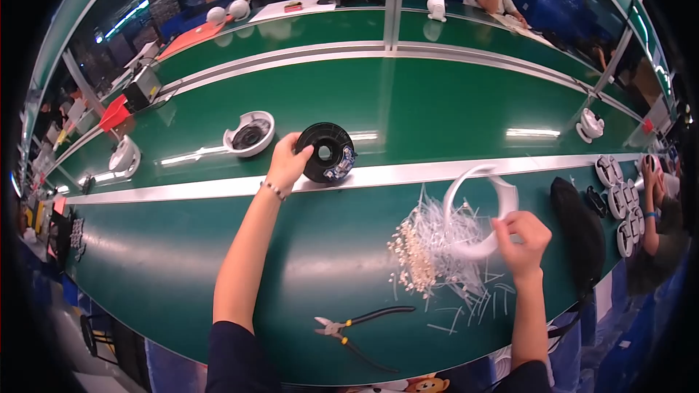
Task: Assembling components of a lighting fixture on a production line.
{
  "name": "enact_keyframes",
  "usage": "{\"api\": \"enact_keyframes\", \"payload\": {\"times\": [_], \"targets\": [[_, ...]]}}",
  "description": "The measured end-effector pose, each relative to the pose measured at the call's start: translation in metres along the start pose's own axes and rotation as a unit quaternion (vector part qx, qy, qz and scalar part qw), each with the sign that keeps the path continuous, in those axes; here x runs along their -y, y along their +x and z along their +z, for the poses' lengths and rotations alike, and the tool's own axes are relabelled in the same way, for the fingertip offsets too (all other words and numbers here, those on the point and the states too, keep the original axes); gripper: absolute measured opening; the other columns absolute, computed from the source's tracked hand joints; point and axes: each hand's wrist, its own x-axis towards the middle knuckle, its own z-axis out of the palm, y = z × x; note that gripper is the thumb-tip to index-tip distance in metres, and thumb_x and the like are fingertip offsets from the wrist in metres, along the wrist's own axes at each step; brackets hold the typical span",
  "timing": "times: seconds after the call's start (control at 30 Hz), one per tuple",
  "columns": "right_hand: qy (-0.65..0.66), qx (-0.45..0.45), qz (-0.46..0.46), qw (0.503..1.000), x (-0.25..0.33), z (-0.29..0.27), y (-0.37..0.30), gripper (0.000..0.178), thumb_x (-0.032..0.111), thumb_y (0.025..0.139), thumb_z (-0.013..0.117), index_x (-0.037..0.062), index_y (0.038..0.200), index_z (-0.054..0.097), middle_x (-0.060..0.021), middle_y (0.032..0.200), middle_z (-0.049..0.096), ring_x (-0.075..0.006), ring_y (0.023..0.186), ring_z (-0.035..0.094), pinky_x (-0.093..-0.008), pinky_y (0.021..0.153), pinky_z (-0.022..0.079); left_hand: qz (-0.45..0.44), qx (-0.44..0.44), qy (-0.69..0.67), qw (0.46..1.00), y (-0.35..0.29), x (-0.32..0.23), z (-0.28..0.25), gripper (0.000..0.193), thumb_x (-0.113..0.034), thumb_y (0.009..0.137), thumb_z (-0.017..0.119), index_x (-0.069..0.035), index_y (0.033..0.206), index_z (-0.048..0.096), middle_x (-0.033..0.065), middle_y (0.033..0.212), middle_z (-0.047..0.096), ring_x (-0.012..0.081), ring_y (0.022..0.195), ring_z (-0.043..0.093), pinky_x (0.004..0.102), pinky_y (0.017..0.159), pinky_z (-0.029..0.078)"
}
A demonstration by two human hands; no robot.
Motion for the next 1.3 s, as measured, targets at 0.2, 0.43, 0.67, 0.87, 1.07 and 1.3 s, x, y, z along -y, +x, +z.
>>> {"api": "enact_keyframes", "payload": {"times": [0.2, 0.43, 0.67, 0.87, 1.07, 1.3], "targets": [[0.149, 0.244, -0.242, 0.927, 0.087, 0.069, 0.022, 0.026, 0.009, 0.061, 0.07, 0.0043, 0.053, 0.046, -0.0057, 0.059, 0.053, -0.0217, 0.053, 0.051, -0.0313, 0.046, 0.043, -0.047, -0.055, -0.191, 0.979, -0.074, 0.018, -0.052, 0.028, 0.003, 0.083, 0.044, 0.0, 0.11, 0.039, 0.0084, 0.101, 0.052, 0.0133, 0.09, 0.052, 0.0248, 0.078, 0.045], [0.102, 0.435, -0.31, 0.839, 0.134, 0.138, 0.015, 0.011, 0.011, 0.063, 0.059, 0.0026, 0.059, 0.053, -0.0085, 0.069, 0.055, -0.025, 0.073, 0.053, -0.0344, 0.064, 0.045, -0.001, -0.161, -0.202, 0.966, -0.098, 0.047, -0.052, 0.029, 0.0, 0.08, 0.05, 0.002, 0.107, 0.042, 0.0083, 0.099, 0.051, 0.0148, 0.092, 0.049, 0.0265, 0.084, 0.039], [0.114, 0.458, -0.168, 0.866, 0.202, 0.111, 0.017, 0.088, 0.05, 0.048, 0.074, -0.002, 0.111, 0.043, -0.0233, 0.126, 0.03, -0.044, 0.116, 0.027, -0.0554, 0.091, 0.026, 0.047, -0.213, -0.117, 0.969, -0.106, 0.055, -0.064, 0.028, -0.006, 0.081, 0.052, 0.001, 0.105, 0.041, 0.0117, 0.093, 0.055, 0.0162, 0.085, 0.054, 0.028, 0.077, 0.042], [0.069, 0.524, -0.112, 0.842, 0.201, 0.108, 0.008, 0.111, 0.042, 0.044, 0.079, -0.0046, 0.126, 0.022, -0.0281, 0.13, 0.019, -0.0453, 0.12, 0.02, -0.0502, 0.097, 0.021, 0.073, -0.219, -0.126, 0.965, -0.107, 0.042, -0.052, 0.028, -0.007, 0.08, 0.051, 0.002, 0.105, 0.04, 0.0143, 0.094, 0.054, 0.0187, 0.087, 0.054, 0.0302, 0.078, 0.042], [0.174, 0.476, -0.054, 0.86, 0.192, 0.117, 0.007, 0.111, 0.033, 0.042, 0.079, -0.008, 0.126, 0.019, -0.0262, 0.122, 0.03, -0.0399, 0.115, 0.029, -0.0431, 0.097, 0.025, 0.036, -0.197, -0.154, 0.968, -0.119, 0.023, -0.055, 0.032, 0.0, 0.077, 0.051, 0.002, 0.105, 0.037, 0.0109, 0.099, 0.048, 0.0165, 0.092, 0.048, 0.0292, 0.084, 0.039], [0.463, 0.151, 0.257, 0.835, 0.165, 0.122, 0.027, 0.11, 0.022, 0.052, 0.081, -0.0051, 0.129, 0.007, -0.0197, 0.126, 0.026, -0.0258, 0.117, 0.031, -0.0351, 0.097, 0.028, -0.005, -0.049, -0.325, 0.944, -0.156, -0.01, -0.026, 0.041, 0.006, 0.081, 0.046, 0.0, 0.116, 0.025, 0.0108, 0.114, 0.042, 0.0156, 0.106, 0.043, 0.0284, 0.093, 0.034]]}}
